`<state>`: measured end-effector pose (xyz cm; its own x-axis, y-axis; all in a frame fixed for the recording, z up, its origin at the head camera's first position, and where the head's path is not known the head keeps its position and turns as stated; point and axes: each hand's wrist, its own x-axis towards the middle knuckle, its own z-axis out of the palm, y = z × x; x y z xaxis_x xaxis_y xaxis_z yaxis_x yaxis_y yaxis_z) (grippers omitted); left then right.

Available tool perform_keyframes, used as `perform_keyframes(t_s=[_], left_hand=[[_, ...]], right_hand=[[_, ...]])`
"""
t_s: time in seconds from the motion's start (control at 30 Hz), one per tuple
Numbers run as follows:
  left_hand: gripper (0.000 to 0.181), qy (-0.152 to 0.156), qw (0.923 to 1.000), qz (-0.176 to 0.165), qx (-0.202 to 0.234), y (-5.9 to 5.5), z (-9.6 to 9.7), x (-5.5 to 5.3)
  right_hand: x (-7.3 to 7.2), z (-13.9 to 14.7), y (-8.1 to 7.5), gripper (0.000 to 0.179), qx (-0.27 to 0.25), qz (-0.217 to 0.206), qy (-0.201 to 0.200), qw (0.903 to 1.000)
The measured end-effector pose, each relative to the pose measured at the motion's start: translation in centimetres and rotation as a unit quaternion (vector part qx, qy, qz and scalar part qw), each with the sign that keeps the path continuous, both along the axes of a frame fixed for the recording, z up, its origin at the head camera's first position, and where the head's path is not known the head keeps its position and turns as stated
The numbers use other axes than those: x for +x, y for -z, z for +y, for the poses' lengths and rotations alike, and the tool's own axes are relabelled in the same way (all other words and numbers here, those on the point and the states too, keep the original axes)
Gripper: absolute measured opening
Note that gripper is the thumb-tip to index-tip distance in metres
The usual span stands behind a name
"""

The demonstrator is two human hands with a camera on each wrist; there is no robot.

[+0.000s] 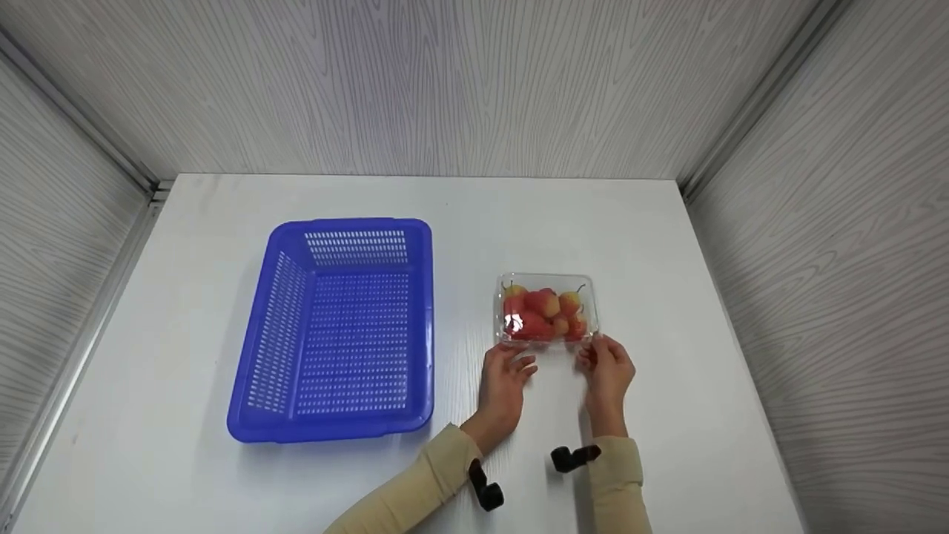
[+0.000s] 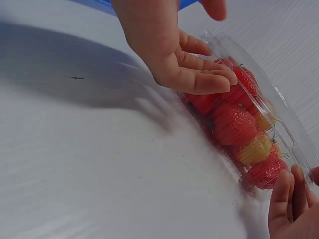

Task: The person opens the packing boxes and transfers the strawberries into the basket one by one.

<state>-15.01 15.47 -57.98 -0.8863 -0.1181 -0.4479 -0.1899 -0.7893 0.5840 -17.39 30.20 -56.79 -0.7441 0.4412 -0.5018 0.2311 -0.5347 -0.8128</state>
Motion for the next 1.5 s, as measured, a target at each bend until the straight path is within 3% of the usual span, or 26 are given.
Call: perform_keyframes(t_s=[0.17, 0.37, 0.43, 0.5, 0.53, 0.6, 0.67, 0.73, 0.8, 0.9, 0.97, 1.0, 1.07, 1.2, 1.37, 1.5], left_hand=[[0.025, 0.019, 0.9995, -0.016, -0.022, 0.4, -0.4, 1.1], [0.025, 0.033, 0.9989, -0.024, -0.023, 0.4, -1.0, 2.5], [0.025, 0.033, 0.9989, -0.023, -0.023, 0.4, -1.2, 2.9], [0.025, 0.036, 0.9988, -0.022, -0.024, 0.5, -1.3, 3.3], [0.025, 0.036, 0.9988, -0.022, -0.024, 0.5, -1.4, 3.4], [0.026, 0.038, 0.9988, -0.022, -0.022, 0.5, -1.5, 3.6], [0.026, 0.043, 0.9985, -0.023, -0.024, 0.6, -1.5, 3.8], [0.025, 0.050, 0.9981, -0.024, -0.027, 0.7, -1.5, 4.0], [0.025, 0.058, 0.9974, -0.024, -0.034, 0.8, -1.4, 4.2], [0.025, 0.071, 0.9960, -0.019, -0.052, 0.9, -1.4, 4.3], [0.026, 0.073, 0.9952, -0.012, -0.063, 1.0, -1.5, 4.2], [0.025, 0.073, 0.9949, -0.007, -0.070, 1.1, -1.5, 4.2], [0.024, 0.071, 0.9945, 0.003, -0.077, 1.2, -1.7, 4.1], [0.020, 0.069, 0.9910, 0.017, -0.114, 1.6, -2.1, 4.2], [0.018, 0.090, 0.9702, 0.027, -0.224, 2.2, -2.5, 4.3], [0.015, 0.090, 0.9570, 0.046, -0.272, 2.4, -2.8, 4.0]], right_hand=[[2.1, -0.1, -0.1, 0.014, -0.030, -0.010, -0.001, 0.9995], [4.3, 0.1, -0.4, 0.018, -0.022, -0.022, -0.022, 0.9993], [4.6, 0.1, -0.4, 0.022, 0.016, -0.028, -0.042, 0.9986], [5.0, 0.0, -0.4, 0.028, 0.101, -0.031, -0.065, 0.9922], [5.1, -0.2, -0.5, 0.030, 0.164, -0.032, -0.073, 0.9832], [5.5, -0.6, -0.6, 0.034, 0.304, -0.026, -0.068, 0.9498], [5.9, -1.2, -0.7, 0.032, 0.428, 0.007, -0.034, 0.9032], [6.1, -1.8, -0.9, 0.026, 0.520, 0.071, 0.005, 0.8511], [5.9, -2.5, -1.2, 0.021, 0.576, 0.164, 0.019, 0.8004], [5.4, -3.6, -1.3, 0.020, 0.627, 0.291, -0.012, 0.7224], [5.2, -4.3, -1.2, 0.024, 0.642, 0.340, -0.060, 0.6845], [5.2, -4.7, -1.0, 0.026, 0.646, 0.355, -0.086, 0.6704], [5.1, -5.4, -0.5, 0.030, 0.651, 0.369, -0.134, 0.6496], [5.2, -6.4, 0.8, 0.034, 0.656, 0.368, -0.198, 0.6281], [5.2, -6.9, 1.7, 0.029, 0.683, 0.344, -0.225, 0.6044], [4.7, -7.2, 1.9, 0.026, 0.687, 0.340, -0.233, 0.5986]])
